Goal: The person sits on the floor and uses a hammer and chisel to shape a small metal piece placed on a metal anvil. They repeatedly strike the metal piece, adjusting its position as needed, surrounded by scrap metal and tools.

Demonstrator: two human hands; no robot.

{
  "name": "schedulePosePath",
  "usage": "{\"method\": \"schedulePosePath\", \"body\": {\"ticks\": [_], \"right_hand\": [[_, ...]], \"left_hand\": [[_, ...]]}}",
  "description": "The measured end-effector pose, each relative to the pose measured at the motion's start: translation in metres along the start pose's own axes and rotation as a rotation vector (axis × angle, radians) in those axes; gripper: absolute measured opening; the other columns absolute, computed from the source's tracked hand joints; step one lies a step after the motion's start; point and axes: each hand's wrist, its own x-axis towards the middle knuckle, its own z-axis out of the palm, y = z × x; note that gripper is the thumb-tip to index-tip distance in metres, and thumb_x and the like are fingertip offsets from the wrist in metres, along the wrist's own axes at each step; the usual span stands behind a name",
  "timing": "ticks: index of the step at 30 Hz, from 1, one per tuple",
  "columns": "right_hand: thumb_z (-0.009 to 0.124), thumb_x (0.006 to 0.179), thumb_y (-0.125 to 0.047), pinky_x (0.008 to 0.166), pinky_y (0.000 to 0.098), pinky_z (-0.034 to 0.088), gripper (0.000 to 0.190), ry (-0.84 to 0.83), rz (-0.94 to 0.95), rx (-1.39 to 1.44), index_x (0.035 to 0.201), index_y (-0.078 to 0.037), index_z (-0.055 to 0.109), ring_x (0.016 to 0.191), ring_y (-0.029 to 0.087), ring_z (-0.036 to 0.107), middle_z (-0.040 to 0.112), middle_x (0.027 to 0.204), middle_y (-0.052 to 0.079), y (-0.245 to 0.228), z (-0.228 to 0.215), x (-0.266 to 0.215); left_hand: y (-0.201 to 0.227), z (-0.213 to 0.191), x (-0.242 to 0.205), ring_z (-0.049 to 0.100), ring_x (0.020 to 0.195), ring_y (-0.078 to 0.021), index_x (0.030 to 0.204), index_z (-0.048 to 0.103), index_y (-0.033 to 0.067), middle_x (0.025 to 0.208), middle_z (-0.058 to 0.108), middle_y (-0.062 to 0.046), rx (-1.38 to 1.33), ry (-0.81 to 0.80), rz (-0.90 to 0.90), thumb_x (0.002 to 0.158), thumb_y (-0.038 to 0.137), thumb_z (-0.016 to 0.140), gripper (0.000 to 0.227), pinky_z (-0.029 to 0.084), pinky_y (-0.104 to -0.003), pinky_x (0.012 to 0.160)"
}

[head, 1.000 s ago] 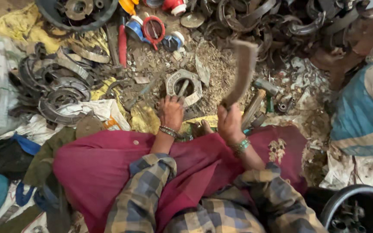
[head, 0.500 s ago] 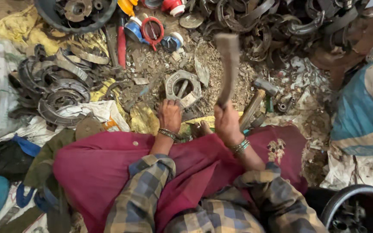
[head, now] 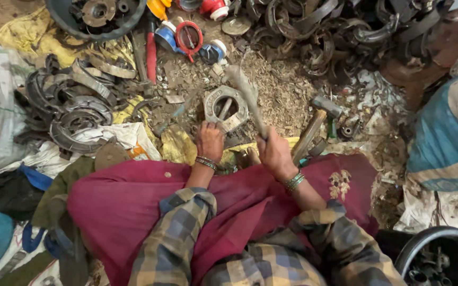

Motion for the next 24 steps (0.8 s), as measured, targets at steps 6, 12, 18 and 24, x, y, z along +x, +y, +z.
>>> {"method": "schedulePosePath", "body": {"ticks": [6,12,18,24], "right_hand": [[0.056,0.105,-0.028,0.057,0.0584,0.047,0.029,-0.146,0.044,-0.216,0.111,-0.001,0.048,0.065,0.048,0.063,0.065,0.072,0.025,0.021,0.013,0.012],[0.054,0.103,-0.029,0.058,0.058,0.047,0.026,0.062,-0.005,-0.08,0.106,-0.004,0.05,0.067,0.048,0.062,0.064,0.074,0.026,0.017,0.0,0.001],[0.059,0.095,-0.03,0.06,0.0576,0.049,0.031,-0.256,0.053,-0.22,0.11,-0.004,0.05,0.07,0.048,0.064,0.065,0.077,0.026,0.03,0.007,0.008],[0.055,0.105,-0.028,0.061,0.0583,0.046,0.027,0.033,0.144,-0.063,0.11,-0.002,0.052,0.075,0.051,0.061,0.064,0.084,0.028,0.041,0.004,-0.011]], "left_hand": [[-0.008,0.024,0.009,0.06,0.103,-0.0308,0.098,0.075,0.0105,0.098,0.068,-0.009,-0.038,0.003,-0.034,0.082,0.024,0.066,0.023,0.046,-0.044,0.091],[-0.004,0.02,0.003,0.06,0.104,-0.0298,0.096,0.075,0.0104,0.099,0.069,-0.01,-0.044,0.044,-0.015,0.082,0.023,0.066,0.021,0.047,-0.044,0.092],[0.008,-0.014,0.006,0.06,0.103,-0.0305,0.087,0.075,0.0121,0.094,0.07,-0.01,-0.007,-0.054,-0.048,0.078,0.025,0.067,0.018,0.047,-0.046,0.093],[0.002,-0.015,0.007,0.061,0.104,-0.0294,0.097,0.076,0.011,0.1,0.071,-0.011,0.063,-0.035,-0.061,0.087,0.016,0.068,0.014,0.049,-0.042,0.093]]}}
